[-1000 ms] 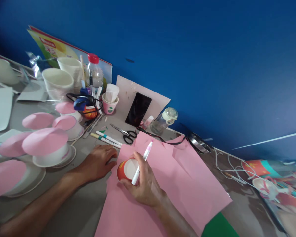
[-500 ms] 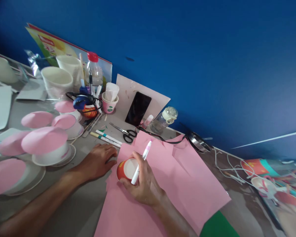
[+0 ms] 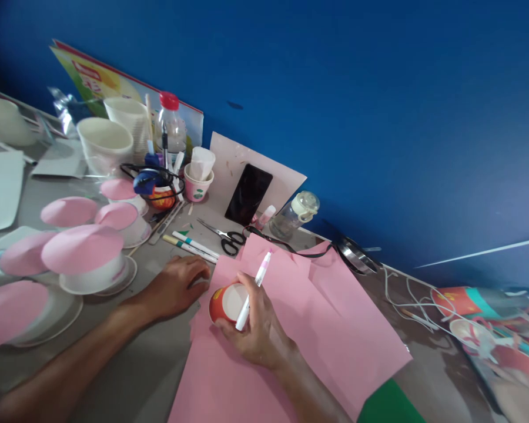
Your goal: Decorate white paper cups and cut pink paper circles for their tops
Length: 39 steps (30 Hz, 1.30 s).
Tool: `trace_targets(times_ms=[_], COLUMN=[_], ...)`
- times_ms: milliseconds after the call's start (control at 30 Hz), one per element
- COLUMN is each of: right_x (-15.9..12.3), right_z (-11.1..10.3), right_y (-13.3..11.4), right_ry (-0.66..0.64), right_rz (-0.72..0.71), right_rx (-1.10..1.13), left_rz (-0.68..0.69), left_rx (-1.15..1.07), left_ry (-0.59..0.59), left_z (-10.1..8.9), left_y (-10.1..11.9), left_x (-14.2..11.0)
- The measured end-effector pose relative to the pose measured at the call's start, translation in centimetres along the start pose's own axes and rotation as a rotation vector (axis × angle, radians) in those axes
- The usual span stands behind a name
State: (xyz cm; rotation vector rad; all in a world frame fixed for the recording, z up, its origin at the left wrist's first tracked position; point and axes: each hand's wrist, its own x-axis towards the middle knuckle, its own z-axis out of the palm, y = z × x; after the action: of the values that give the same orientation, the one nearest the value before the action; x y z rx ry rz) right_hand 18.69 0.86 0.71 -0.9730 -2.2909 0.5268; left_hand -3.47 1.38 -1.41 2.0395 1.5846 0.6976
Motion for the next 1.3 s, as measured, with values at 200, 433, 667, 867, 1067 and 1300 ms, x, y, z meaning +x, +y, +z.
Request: trace_targets(times_ms=[200, 433, 667, 867, 1067, 1300], right_x=[0.2, 0.1, 0.1, 0.1, 0.2, 0.4], right_z=[-0.1, -0.4, -0.5, -0.9, -1.5, -2.4], right_y=[-0.2, -0.2, -0.2, -0.4, -0.6, -0.9], right_ry=[-0.004, -0.011, -0.02, -0.025, -0.025, -0.038], right_rz=[-0.013, 0.003, 0.028, 0.006, -0.01, -0.014], right_rx=[0.016, 0.015, 0.021, 0.003, 0.007, -0.008], left_rz=[-0.131, -0.032, -0.046, -0.088, -0.175, -0.149], left_rx=[-0.148, 0.08, 0.063, 0.071, 0.019, 0.036], left_ry=[0.18, -0.162, -0.233, -0.245, -0.24, -0.259], left_z=[-0.1, -1.2, -1.5, -0.9, -0.5, -0.9], left_y=[-0.8, 0.9, 1.5, 1.9, 2.2, 2.2], left_x=[0.4, -0.4, -0.6, -0.5, -0.4, -0.3])
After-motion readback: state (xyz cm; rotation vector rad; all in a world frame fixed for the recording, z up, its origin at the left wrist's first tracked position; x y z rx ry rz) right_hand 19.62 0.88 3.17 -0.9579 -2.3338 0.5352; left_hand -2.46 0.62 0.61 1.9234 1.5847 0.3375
